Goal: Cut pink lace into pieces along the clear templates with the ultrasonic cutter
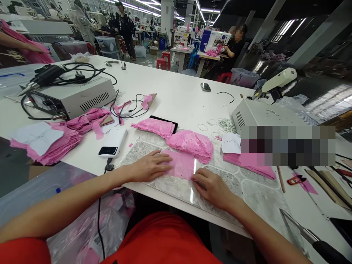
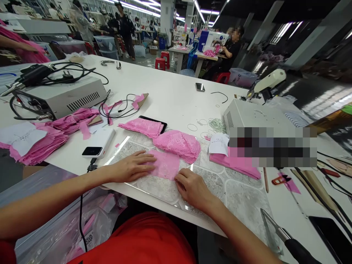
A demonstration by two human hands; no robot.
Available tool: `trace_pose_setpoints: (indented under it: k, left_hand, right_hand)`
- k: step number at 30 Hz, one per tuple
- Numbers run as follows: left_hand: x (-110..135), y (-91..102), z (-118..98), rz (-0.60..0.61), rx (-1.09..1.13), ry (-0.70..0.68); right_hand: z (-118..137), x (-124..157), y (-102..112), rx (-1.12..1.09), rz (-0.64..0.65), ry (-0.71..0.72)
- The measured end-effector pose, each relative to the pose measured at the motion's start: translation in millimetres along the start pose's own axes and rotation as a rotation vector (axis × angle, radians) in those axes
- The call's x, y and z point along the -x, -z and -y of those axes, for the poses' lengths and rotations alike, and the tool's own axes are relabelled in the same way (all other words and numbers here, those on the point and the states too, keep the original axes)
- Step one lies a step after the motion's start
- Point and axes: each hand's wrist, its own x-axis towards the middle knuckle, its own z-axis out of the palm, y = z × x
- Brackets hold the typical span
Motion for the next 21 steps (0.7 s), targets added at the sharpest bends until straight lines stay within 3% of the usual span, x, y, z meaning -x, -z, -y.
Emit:
trace_pose_setpoints:
  k: [4, 9, 14, 21]
  left_hand:
    - [7, -0.6, -12, -0.054, 0.052, -0.004]
    - [-10, -7.1, -40, -0.178, 0.039, -0.066]
    - [-18, -24.1, -64, -0.198, -0.072, -0.032]
    - [-7, -35.3, -71, -0.183, -0.122, 0.047]
  right_hand:
    - [5, 0, 3, -0.067, 0.025, -0.015]
    - [17, -17, 3, -0.201, -0.005, -0.051]
    - [18, -37, -9, -0.268, 0.069, -0.065]
    - [9, -48, -7, -0.291, 0.222, -0.041]
